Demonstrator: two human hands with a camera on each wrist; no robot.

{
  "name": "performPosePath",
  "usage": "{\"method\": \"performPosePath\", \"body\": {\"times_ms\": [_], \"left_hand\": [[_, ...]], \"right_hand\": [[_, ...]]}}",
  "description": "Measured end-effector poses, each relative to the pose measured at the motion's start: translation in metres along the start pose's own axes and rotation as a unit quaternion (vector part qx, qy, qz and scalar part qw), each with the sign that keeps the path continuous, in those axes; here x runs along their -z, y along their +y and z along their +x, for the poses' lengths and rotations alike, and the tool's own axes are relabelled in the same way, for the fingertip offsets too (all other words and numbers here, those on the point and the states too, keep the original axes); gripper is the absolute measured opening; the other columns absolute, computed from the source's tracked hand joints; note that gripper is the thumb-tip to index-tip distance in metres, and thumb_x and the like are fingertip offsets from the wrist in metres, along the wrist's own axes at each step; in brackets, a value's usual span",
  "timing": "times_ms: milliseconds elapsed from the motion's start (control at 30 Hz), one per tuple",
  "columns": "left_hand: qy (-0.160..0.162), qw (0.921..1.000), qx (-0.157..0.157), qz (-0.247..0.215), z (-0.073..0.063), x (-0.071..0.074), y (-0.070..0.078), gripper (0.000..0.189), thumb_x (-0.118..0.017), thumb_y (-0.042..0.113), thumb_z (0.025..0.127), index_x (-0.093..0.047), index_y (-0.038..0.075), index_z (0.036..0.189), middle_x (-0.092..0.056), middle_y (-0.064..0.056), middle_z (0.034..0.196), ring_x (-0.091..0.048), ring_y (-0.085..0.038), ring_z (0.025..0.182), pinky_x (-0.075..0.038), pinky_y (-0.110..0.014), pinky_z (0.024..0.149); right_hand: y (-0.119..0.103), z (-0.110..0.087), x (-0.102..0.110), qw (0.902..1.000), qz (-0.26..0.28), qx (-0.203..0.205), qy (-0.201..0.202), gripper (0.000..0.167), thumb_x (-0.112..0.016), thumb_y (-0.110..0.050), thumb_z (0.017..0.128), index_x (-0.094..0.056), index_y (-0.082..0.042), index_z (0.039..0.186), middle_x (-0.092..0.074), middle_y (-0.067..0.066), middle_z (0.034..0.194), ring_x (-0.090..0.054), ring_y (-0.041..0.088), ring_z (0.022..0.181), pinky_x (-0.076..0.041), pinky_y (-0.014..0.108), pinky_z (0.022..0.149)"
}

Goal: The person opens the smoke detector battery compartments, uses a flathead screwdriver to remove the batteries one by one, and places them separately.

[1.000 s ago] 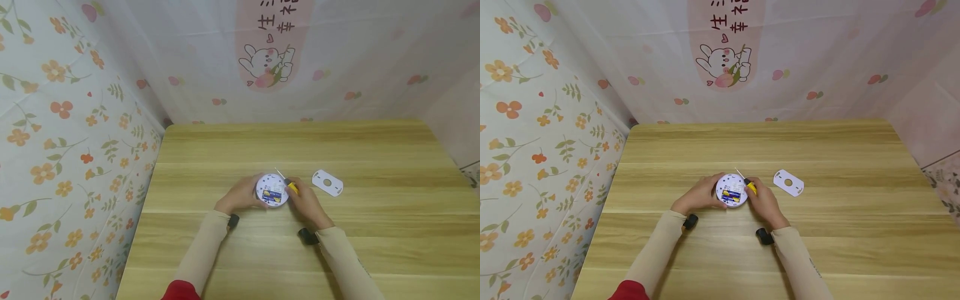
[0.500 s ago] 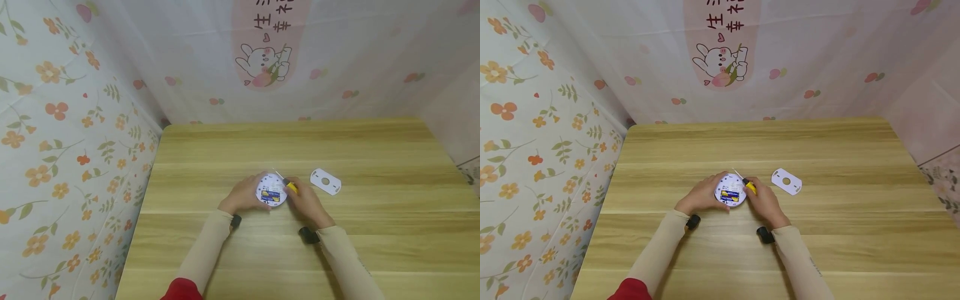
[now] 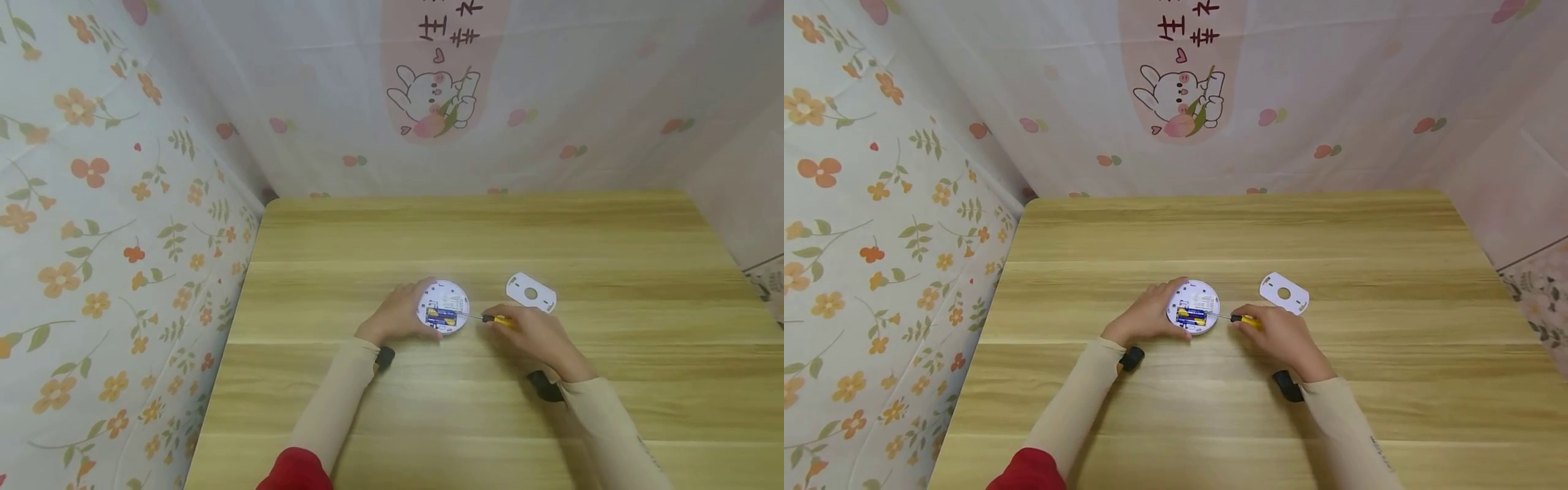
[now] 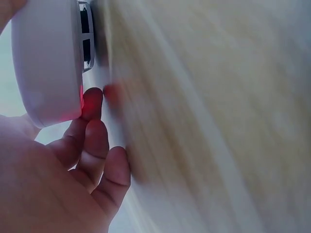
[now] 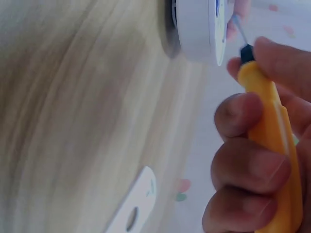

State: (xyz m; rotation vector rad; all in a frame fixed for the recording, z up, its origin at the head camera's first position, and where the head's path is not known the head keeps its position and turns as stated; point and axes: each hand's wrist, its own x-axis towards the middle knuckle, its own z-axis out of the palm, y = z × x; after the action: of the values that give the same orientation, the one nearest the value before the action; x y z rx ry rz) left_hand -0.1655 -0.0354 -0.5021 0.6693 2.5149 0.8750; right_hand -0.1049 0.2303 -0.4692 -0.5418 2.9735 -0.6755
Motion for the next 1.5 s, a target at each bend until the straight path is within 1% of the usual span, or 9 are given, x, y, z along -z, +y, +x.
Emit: {"method": "performPosePath", "body": {"times_ms": [100, 267, 400, 533, 700, 867, 1067, 1300, 1500], "left_hand": [[0.0, 1.0, 0.0, 0.002, 0.001, 0.0, 0.0, 0.116, -0.087, 0.048, 0.062, -0.02, 0.025, 0.154, -0.044, -0.006, 0.148, -0.04, -0.026, 0.134, -0.03, -0.045, 0.116], [-0.001, 1.0, 0.0, 0.004, 0.001, 0.0, 0.0, 0.116, -0.087, 0.048, 0.062, -0.02, 0.025, 0.154, -0.044, -0.006, 0.148, -0.04, -0.026, 0.133, -0.031, -0.045, 0.114], [-0.001, 1.0, -0.003, 0.002, 0.0, 0.001, 0.001, 0.116, -0.087, 0.046, 0.062, -0.021, 0.024, 0.154, -0.044, -0.007, 0.149, -0.04, -0.028, 0.133, -0.03, -0.045, 0.115], [-0.003, 1.0, -0.001, -0.004, -0.001, 0.003, 0.002, 0.116, -0.088, 0.045, 0.062, -0.021, 0.023, 0.154, -0.044, -0.008, 0.149, -0.04, -0.029, 0.133, -0.029, -0.046, 0.116], [-0.004, 1.0, -0.001, 0.001, 0.001, 0.002, 0.001, 0.116, -0.088, 0.045, 0.061, -0.021, 0.024, 0.153, -0.044, -0.007, 0.149, -0.041, -0.028, 0.133, -0.03, -0.046, 0.115], [-0.004, 0.9998, -0.006, 0.016, 0.003, 0.001, 0.0, 0.117, -0.088, 0.048, 0.06, -0.022, 0.025, 0.153, -0.044, -0.005, 0.149, -0.042, -0.027, 0.132, -0.031, -0.045, 0.114], [-0.008, 0.9996, 0.001, 0.026, 0.004, 0.003, 0.003, 0.117, -0.088, 0.05, 0.058, -0.024, 0.025, 0.153, -0.045, -0.003, 0.149, -0.044, -0.024, 0.125, -0.033, -0.043, 0.111], [-0.012, 0.9996, 0.003, 0.026, 0.003, 0.005, 0.006, 0.116, -0.087, 0.05, 0.06, -0.023, 0.023, 0.153, -0.044, -0.003, 0.15, -0.044, -0.025, 0.126, -0.032, -0.043, 0.112], [-0.009, 0.9994, 0.003, 0.032, 0.003, 0.003, 0.005, 0.116, -0.087, 0.052, 0.06, -0.023, 0.024, 0.153, -0.042, -0.001, 0.151, -0.045, -0.023, 0.125, -0.03, -0.043, 0.114]], "right_hand": [[-0.003, -0.001, 0.007, 0.9993, -0.032, 0.004, -0.016, 0.017, -0.071, -0.025, 0.086, -0.073, -0.022, 0.103, -0.074, 0.0, 0.095, -0.064, 0.015, 0.071, -0.044, 0.03, 0.053], [-0.009, 0.001, 0.016, 0.9967, -0.067, 0.012, -0.045, 0.018, -0.07, -0.026, 0.087, -0.074, -0.021, 0.103, -0.075, 0.0, 0.095, -0.068, 0.018, 0.076, -0.046, 0.031, 0.052], [-0.014, 0.004, 0.021, 0.9941, -0.088, 0.019, -0.06, 0.019, -0.069, -0.029, 0.088, -0.074, -0.02, 0.103, -0.075, -0.001, 0.095, -0.066, 0.014, 0.074, -0.045, 0.03, 0.051], [-0.021, 0.008, 0.025, 0.9913, -0.107, 0.024, -0.072, 0.019, -0.069, -0.03, 0.087, -0.075, -0.02, 0.102, -0.074, -0.002, 0.087, -0.057, 0.01, 0.064, -0.04, 0.028, 0.046], [-0.031, 0.014, 0.03, 0.9873, -0.133, 0.027, -0.082, 0.017, -0.07, -0.031, 0.087, -0.075, -0.022, 0.1, -0.066, -0.004, 0.074, -0.042, 0.015, 0.058, -0.031, 0.027, 0.044], [-0.04, 0.021, 0.037, 0.9835, -0.152, 0.042, -0.089, 0.004, -0.07, -0.026, 0.086, -0.073, -0.024, 0.086, -0.059, -0.008, 0.065, -0.039, 0.014, 0.054, -0.028, 0.029, 0.043], [-0.059, 0.03, 0.044, 0.9748, -0.191, 0.047, -0.105, 0.012, -0.069, -0.019, 0.085, -0.068, -0.021, 0.074, -0.053, -0.006, 0.06, -0.042, 0.015, 0.052, -0.035, 0.032, 0.041], [-0.071, 0.034, 0.044, 0.9621, -0.25, 0.051, -0.096, 0.01, -0.069, -0.018, 0.084, -0.072, -0.019, 0.075, -0.052, -0.003, 0.057, -0.042, 0.016, 0.049, -0.039, 0.034, 0.037], [-0.06, 0.03, 0.036, 0.9673, -0.235, 0.06, -0.074, 0.01, -0.069, -0.017, 0.083, -0.07, -0.02, 0.073, -0.05, -0.004, 0.057, -0.041, 0.015, 0.049, -0.036, 0.032, 0.038]]}}
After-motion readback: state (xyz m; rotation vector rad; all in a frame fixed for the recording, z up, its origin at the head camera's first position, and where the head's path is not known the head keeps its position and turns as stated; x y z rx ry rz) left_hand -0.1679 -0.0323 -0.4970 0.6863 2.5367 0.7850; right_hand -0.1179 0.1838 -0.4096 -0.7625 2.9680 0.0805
